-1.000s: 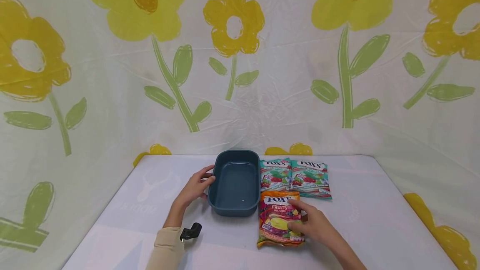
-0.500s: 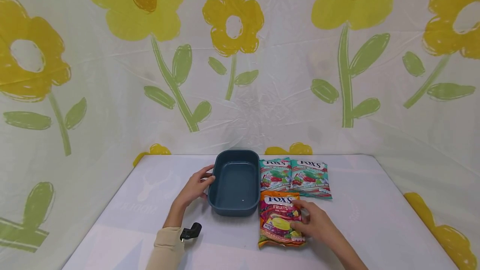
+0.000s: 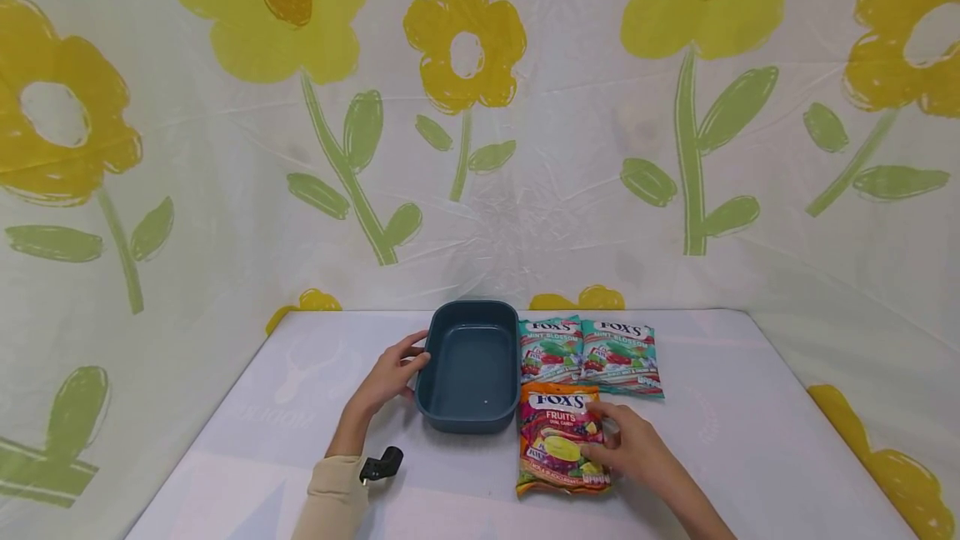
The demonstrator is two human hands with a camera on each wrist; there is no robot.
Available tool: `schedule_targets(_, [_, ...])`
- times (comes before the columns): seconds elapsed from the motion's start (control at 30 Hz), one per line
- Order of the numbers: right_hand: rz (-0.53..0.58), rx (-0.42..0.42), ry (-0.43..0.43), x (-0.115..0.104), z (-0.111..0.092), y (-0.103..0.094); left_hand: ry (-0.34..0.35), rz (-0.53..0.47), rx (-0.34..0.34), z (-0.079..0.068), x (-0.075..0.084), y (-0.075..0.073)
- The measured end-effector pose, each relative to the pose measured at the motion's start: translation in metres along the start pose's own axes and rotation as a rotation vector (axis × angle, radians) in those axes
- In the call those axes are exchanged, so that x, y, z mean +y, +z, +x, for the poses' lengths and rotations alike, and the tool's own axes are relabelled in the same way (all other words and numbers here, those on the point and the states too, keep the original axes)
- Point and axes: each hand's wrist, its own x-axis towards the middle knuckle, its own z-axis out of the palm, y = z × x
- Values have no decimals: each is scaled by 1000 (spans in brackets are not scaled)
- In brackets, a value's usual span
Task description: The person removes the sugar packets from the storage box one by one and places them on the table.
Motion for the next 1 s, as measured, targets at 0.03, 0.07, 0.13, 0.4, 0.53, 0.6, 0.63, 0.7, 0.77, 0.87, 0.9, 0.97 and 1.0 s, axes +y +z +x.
schedule_targets(0.03, [0,1,-6,0,0,-1,2,-2,1,0,0,0])
schedule_targets(0.07, [0,7,-10,-1,0,-1,4,-4,1,0,0,0])
schedule_targets(0.13, [-10,29,-26,-2,0,-3,8,-6,3,-1,0,-1])
schedule_targets(0.4, [-253,273,-202,0,5,-10,38,87,84,1,-1,1])
schedule_targets(0.53, [-366,347,-237,3,14,-14,53,220,139,2,1,0])
schedule_targets(0.6, [-413,378,-248,5,19,-15,61,301,167,1,2,-1])
schedule_targets(0.63, [-438,393,-250,5,22,-15,66,343,184,1,2,-2])
schedule_targets(0.7, [-475,417,-253,7,29,-16,80,410,223,0,2,-4])
schedule_targets(0.77, [-497,437,-253,8,35,-17,82,485,258,-2,1,-7])
schedule_targets(0.87, [-516,443,-223,10,41,-19,70,583,277,-6,0,-11])
schedule_targets(0.9, [-518,443,-212,11,42,-21,59,613,275,-7,0,-12])
schedule_targets(0.97, [-523,443,-188,14,43,-25,44,670,270,-10,-1,-14])
schedule_targets(1.0, [-524,437,-175,15,43,-27,33,696,265,-11,-1,-15])
